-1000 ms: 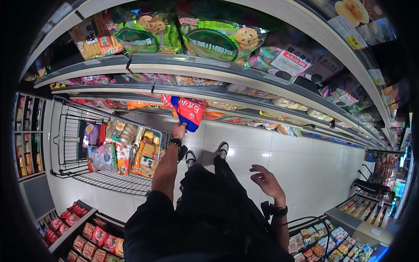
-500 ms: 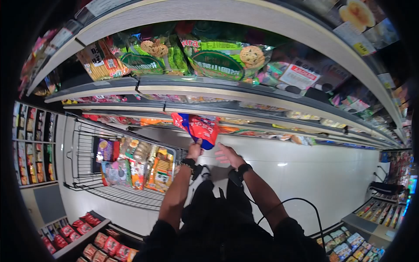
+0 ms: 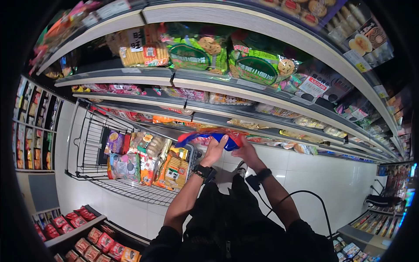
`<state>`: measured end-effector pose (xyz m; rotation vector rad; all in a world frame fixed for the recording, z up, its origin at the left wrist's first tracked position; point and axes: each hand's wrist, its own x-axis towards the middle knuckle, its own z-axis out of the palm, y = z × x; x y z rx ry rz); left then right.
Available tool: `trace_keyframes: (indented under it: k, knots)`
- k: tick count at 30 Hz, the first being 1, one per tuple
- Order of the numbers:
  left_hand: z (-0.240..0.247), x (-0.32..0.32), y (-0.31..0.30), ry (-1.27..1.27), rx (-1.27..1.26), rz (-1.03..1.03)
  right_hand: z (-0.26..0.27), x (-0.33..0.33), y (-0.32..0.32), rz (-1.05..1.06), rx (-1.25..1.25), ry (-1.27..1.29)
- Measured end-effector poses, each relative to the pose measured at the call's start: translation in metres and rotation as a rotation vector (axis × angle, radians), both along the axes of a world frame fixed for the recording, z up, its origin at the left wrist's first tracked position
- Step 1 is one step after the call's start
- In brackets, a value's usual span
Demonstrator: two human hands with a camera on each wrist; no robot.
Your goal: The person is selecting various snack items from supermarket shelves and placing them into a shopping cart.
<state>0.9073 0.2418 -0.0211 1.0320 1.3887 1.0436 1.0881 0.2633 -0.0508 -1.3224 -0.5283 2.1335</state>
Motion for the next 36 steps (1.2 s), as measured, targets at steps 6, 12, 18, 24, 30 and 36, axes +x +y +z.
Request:
trace_keyframes:
  k: [6, 12, 18, 24, 30, 36]
  knots:
    - [0.080, 0.023, -0.013, -0.116, 0.312, -0.077, 0.101, 0.035, -0.033, 0.018, 1.267, -1.012]
    - [0.147, 0.035, -0.035, -0.068, 0.412, -0.457, 0.125, 0.056, -0.059, 0.033, 1.147, -0.723]
    - [0.149, -0.012, -0.037, 0.230, 1.055, -0.125, 0.148, 0.041, -0.055, -0.314, 0.902, -1.003]
    - [0.086, -0.078, -0.058, 0.034, 0.550, -0.015, 0.194, 0.028, -0.060, -0.508, 0.894, -0.137]
    - [0.048, -0.093, -0.086, -0.572, -0.054, -0.389, 0.197, 0.016, -0.052, -0.289, 0.660, -0.256]
    - [0.019, -0.076, -0.105, -0.770, 0.019, -0.207, 0.185, 0.059, -0.073, 0.234, 0.675, -0.220]
